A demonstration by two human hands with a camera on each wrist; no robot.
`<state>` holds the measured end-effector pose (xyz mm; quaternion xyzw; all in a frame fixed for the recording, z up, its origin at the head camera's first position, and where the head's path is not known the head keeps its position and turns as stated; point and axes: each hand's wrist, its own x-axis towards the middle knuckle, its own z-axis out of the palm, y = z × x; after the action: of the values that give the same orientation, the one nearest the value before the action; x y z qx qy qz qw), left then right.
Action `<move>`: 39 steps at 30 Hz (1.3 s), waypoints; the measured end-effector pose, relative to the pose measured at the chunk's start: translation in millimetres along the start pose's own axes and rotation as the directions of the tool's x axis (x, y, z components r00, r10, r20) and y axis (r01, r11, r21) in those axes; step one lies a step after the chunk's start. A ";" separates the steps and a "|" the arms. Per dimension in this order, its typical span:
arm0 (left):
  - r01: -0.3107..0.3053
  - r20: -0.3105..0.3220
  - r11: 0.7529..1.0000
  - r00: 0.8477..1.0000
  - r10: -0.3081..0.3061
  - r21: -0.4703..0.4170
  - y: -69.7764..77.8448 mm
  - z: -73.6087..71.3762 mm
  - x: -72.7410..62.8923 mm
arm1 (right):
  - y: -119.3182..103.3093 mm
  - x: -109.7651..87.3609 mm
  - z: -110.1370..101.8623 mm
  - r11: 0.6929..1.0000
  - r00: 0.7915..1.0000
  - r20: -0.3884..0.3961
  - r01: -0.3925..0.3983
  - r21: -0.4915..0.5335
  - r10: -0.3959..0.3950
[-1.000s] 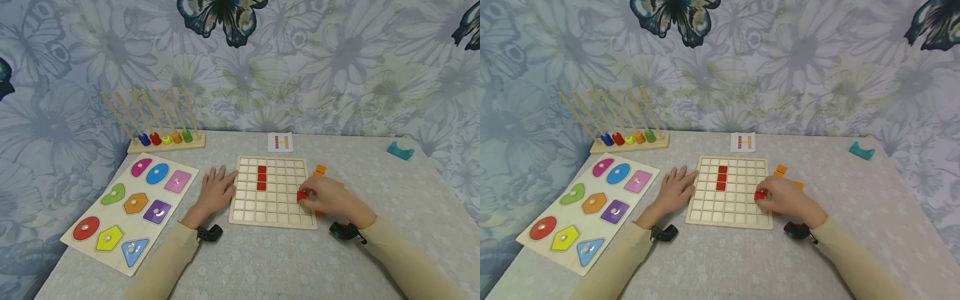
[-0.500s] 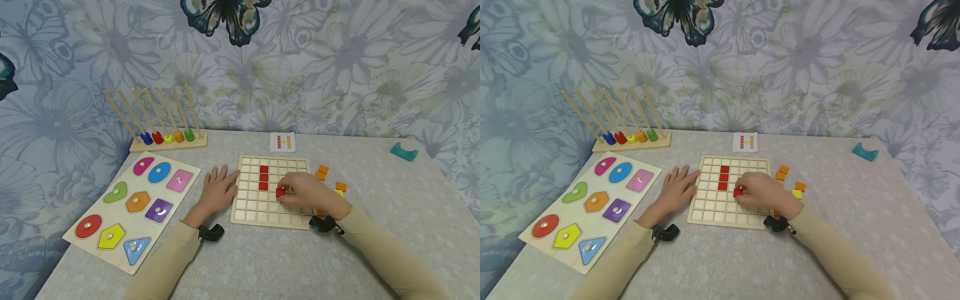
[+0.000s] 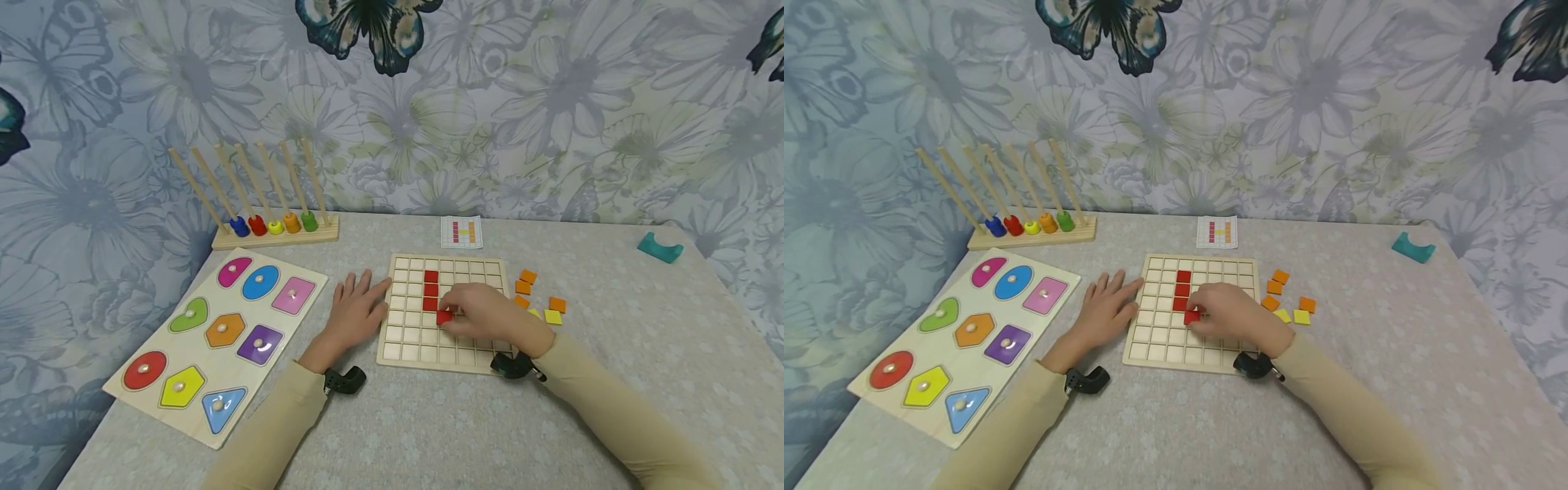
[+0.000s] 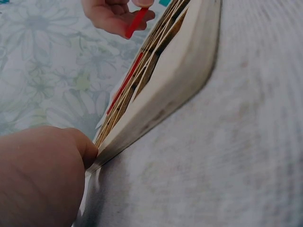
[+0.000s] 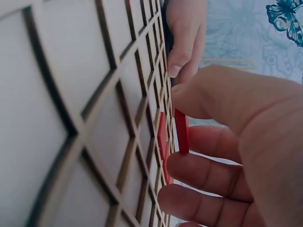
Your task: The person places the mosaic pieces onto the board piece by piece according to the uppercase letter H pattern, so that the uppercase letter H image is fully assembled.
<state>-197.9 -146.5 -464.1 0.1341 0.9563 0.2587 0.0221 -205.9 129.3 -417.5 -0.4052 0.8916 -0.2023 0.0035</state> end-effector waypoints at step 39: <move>0.005 0.004 1.000 1.000 -0.005 -0.001 0.5 -0.8 0.3 | -5.2 18.7 17.3 1.000 0.999 0.032 -0.004 -0.030 0.005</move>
<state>-198.2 -146.4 -463.1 0.1322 0.9565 0.2590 0.0248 -211.8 106.4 -428.5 -0.4062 0.8953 -0.1827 0.0122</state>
